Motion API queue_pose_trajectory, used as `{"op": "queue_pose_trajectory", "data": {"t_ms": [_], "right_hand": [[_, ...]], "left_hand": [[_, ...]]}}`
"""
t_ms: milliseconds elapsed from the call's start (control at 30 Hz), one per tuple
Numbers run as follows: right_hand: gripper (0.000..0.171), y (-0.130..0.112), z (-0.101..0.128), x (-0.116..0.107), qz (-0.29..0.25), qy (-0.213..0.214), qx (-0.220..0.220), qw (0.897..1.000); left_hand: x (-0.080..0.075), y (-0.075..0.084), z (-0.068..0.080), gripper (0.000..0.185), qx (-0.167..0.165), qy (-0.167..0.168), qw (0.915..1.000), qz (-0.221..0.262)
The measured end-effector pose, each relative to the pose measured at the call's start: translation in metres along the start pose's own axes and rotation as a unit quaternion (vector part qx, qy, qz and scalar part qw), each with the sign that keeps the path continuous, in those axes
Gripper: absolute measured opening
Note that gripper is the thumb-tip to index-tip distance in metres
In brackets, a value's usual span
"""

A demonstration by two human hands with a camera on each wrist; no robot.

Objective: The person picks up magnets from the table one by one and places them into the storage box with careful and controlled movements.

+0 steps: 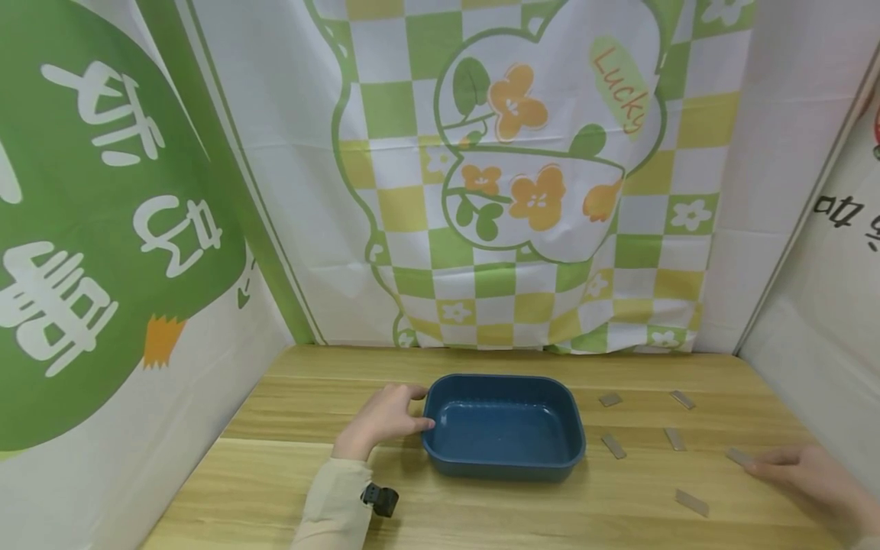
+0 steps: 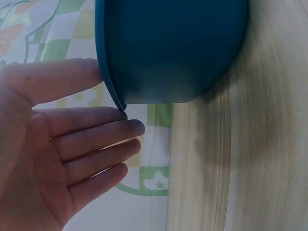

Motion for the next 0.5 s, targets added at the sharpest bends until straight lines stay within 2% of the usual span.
{"op": "queue_pose_trajectory", "data": {"t_ms": [233, 500], "right_hand": [[0.036, 0.0012, 0.0023, 0.0007, 0.007, 0.025, -0.01, 1.0], [0.034, 0.002, 0.0029, 0.001, -0.019, 0.019, -0.009, 1.0]], "left_hand": [[0.0011, -0.0007, 0.0, 0.056, -0.001, 0.0, 1.0, 0.002], [0.0007, -0.0007, -0.0001, 0.055, 0.0, 0.0, 1.0, 0.001]]}}
Point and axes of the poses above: each hand's wrist, its own z-axis away from the middle knuckle, its own x-axis out of the palm, y = z × x, the point moved 1 cm from there along -z, towards the middle knuckle, and after that the axes turned 12 degrees about z, right-handed, at the moved point
